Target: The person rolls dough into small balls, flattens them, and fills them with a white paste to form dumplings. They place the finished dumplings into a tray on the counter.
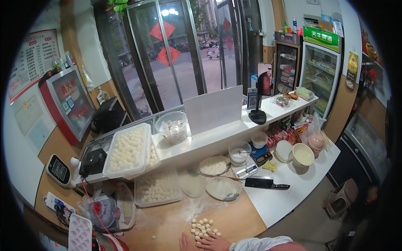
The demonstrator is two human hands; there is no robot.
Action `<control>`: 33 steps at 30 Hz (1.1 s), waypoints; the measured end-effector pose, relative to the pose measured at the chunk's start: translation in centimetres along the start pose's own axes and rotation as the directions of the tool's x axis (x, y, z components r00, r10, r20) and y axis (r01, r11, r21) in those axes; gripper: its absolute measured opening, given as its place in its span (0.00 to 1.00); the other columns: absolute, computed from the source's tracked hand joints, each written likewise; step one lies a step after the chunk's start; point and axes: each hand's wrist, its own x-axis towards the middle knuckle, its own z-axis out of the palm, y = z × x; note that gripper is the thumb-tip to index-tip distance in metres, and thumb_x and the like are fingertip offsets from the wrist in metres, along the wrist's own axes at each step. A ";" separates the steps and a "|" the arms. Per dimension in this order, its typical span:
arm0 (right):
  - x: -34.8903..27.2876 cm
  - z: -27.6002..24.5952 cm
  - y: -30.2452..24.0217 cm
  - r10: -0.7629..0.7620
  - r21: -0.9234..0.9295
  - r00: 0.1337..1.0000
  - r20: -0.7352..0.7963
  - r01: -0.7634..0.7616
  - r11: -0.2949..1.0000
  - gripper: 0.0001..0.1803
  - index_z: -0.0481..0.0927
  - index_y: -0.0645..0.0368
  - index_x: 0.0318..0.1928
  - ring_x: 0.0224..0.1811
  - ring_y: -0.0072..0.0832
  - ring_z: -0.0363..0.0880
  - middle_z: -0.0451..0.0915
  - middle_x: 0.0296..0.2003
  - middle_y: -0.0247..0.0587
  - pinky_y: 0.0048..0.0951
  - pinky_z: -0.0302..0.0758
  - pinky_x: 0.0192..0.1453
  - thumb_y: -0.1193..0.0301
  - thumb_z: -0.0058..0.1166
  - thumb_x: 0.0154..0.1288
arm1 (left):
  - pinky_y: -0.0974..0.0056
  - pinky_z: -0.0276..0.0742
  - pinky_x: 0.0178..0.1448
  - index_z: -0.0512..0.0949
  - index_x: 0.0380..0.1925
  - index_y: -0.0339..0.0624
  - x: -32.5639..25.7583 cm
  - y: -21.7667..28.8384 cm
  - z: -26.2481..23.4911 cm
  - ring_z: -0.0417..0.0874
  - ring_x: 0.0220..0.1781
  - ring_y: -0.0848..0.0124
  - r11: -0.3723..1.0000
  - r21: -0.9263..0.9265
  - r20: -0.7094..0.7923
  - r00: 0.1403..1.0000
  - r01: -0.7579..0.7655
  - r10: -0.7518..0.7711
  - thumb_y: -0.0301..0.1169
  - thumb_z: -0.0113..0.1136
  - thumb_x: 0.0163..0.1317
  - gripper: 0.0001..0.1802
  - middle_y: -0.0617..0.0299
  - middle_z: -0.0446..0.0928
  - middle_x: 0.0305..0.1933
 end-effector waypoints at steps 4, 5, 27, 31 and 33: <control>0.0 -1.3 3.5 0.166 -0.114 0.986 -0.007 -0.166 0.980 0.30 0.65 0.53 0.71 0.76 0.37 0.58 0.60 0.74 0.42 0.55 0.52 0.75 0.55 0.42 0.74 | 0.40 0.33 0.81 0.47 0.74 0.26 -3.2 0.4 -0.5 0.39 0.82 0.43 0.983 0.181 -0.165 0.986 -0.007 0.037 0.66 0.65 0.50 0.67 0.34 0.43 0.79; 0.6 -1.8 4.4 0.230 -0.212 0.973 -0.022 -0.229 0.950 0.31 0.65 0.52 0.71 0.76 0.38 0.58 0.60 0.74 0.42 0.58 0.51 0.75 0.54 0.43 0.74 | 0.40 0.32 0.81 0.46 0.73 0.25 -3.1 0.9 -0.5 0.38 0.82 0.44 0.986 0.167 -0.121 0.993 0.025 -0.004 0.65 0.65 0.50 0.67 0.34 0.43 0.79; 10.2 2.7 0.6 0.414 -0.027 0.900 0.138 -0.414 0.910 0.32 0.66 0.50 0.71 0.79 0.49 0.50 0.59 0.75 0.45 0.68 0.45 0.76 0.52 0.44 0.70 | 0.38 0.37 0.81 0.54 0.76 0.41 3.3 -2.5 -2.1 0.40 0.82 0.44 0.939 0.329 -0.248 0.952 -0.094 0.182 0.64 0.61 0.52 0.58 0.41 0.47 0.80; 6.7 1.7 -0.5 0.383 0.016 0.910 0.157 -0.390 0.920 0.32 0.65 0.47 0.73 0.80 0.47 0.48 0.58 0.75 0.44 0.68 0.43 0.76 0.52 0.43 0.71 | 0.39 0.39 0.81 0.56 0.75 0.42 2.8 -3.4 -2.3 0.43 0.82 0.45 0.973 0.210 -0.148 0.981 -0.096 0.129 0.64 0.63 0.50 0.59 0.42 0.50 0.79; 5.8 0.9 1.5 0.467 -0.066 0.880 0.089 -0.462 0.884 0.32 0.65 0.44 0.73 0.79 0.48 0.48 0.57 0.75 0.46 0.67 0.43 0.76 0.51 0.44 0.71 | 0.39 0.44 0.80 0.58 0.74 0.41 2.5 -3.4 -2.6 0.46 0.81 0.46 0.985 0.055 -0.214 0.962 -0.164 0.172 0.66 0.65 0.47 0.61 0.42 0.53 0.78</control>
